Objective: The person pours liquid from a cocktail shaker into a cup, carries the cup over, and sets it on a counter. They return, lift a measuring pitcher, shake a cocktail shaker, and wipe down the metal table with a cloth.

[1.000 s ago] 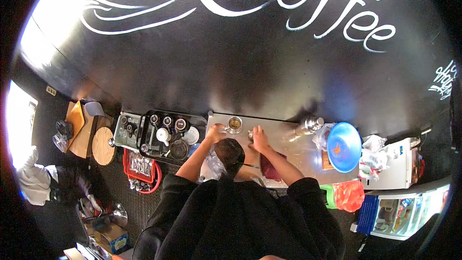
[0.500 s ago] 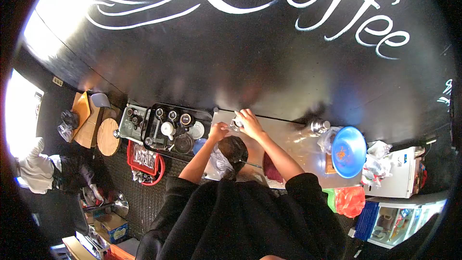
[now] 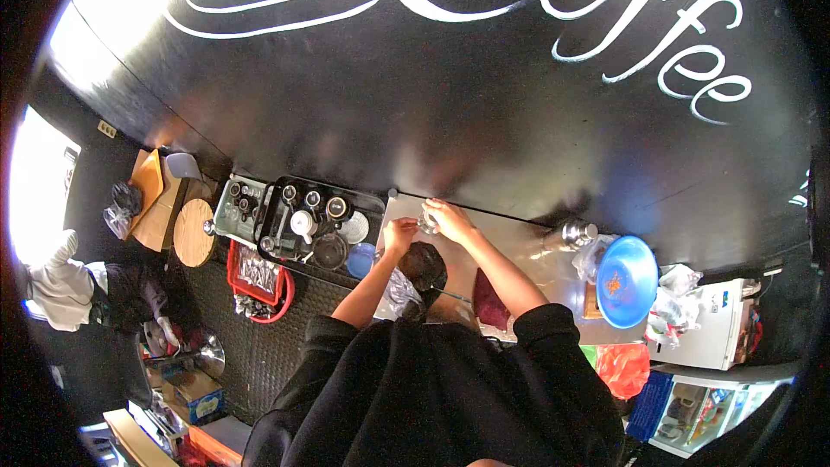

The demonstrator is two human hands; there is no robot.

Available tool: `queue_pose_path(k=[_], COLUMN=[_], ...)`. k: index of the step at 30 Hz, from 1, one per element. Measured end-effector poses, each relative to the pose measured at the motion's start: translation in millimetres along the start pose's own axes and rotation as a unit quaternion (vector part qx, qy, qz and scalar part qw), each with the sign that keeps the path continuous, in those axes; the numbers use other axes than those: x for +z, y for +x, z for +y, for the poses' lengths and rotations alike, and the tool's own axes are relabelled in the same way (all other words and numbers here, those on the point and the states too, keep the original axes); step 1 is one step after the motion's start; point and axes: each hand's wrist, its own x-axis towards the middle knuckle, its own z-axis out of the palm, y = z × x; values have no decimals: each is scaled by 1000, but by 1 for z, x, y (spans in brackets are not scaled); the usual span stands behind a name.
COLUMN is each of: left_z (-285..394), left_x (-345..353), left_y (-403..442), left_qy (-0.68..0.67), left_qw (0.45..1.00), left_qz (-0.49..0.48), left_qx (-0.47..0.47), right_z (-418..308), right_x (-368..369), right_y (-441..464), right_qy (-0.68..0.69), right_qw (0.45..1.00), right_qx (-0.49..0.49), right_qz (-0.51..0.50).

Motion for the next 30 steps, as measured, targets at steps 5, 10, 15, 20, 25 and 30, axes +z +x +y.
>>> queue_pose_path(k=[5, 10, 15, 20, 25, 30], left_z=[-6, -18, 13, 60, 88, 73], left_x=[8, 13, 5, -13, -44, -70], left_y=[-4, 0, -16, -48, -104, -146], left_qy=[-32, -65, 61, 137, 172, 348], left_qw=[997, 994, 983, 972, 940, 783], left_qz=[53, 71, 96, 124, 33, -156], left_qx=[42, 48, 143, 147, 294, 491], right_z=[19, 16, 22, -3, -8, 0], right_x=[16, 9, 12, -3, -10, 32], right_y=[1, 6, 7, -11, -46, -130], right_qy=[-131, -121, -122, -182, -38, 111], right_qw=[973, 984, 980, 972, 941, 962], right_qx=[-137, -119, -142, -135, -103, 78], right_qz=[133, 57, 63, 67, 319, 238])
